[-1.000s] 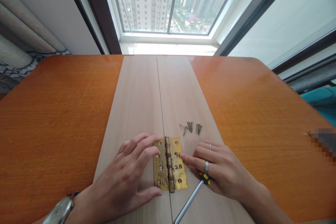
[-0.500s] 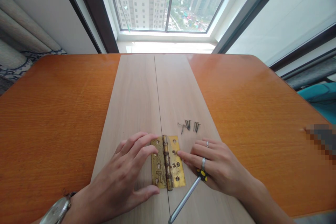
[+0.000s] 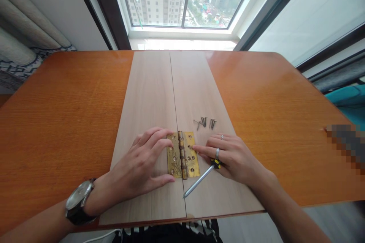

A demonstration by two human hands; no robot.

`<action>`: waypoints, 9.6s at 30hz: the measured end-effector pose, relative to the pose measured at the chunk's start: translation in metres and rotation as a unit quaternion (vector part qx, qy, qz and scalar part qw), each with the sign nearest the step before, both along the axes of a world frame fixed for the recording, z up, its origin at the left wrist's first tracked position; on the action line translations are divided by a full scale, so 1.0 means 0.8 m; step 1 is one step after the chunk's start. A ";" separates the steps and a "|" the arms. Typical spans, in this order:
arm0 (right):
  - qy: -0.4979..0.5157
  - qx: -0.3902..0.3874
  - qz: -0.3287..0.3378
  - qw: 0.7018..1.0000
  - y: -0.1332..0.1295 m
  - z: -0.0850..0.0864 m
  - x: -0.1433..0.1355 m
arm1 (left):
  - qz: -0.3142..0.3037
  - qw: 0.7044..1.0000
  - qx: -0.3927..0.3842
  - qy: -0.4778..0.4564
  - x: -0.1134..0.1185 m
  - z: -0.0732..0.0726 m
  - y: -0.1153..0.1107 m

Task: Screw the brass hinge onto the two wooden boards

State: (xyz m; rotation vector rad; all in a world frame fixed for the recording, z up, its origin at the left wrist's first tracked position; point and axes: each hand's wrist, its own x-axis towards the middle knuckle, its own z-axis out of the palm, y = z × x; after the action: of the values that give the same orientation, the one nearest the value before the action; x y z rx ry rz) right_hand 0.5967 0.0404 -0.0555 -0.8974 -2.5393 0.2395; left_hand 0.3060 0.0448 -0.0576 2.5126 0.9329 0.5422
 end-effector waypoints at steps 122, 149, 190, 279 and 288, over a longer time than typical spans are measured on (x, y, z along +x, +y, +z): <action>0.238 -0.174 -0.408 0.864 0.013 0.000 0.010 | 0.004 1.000 -0.016 -0.022 0.002 -0.004 0.003; 0.023 -0.189 -0.299 0.935 0.063 0.023 0.019 | 0.036 0.998 -0.030 -0.044 0.001 -0.015 0.000; 0.103 -0.157 -0.300 0.935 0.037 0.065 -0.008 | 0.033 0.997 -0.043 -0.052 0.001 -0.011 0.001; -0.309 0.106 -0.051 0.944 0.013 0.156 -0.052 | 0.024 0.997 -0.015 -0.067 0.028 -0.009 0.065; -0.394 0.093 0.012 0.914 0.022 0.182 -0.083 | 0.027 0.997 -0.008 -0.065 0.028 -0.012 0.066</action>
State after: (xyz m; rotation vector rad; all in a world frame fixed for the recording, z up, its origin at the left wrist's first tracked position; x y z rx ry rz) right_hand 0.5302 0.0578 0.0901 -1.0276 -3.2191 -0.4521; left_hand 0.3285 0.0980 -0.0675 2.4109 0.9536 0.7028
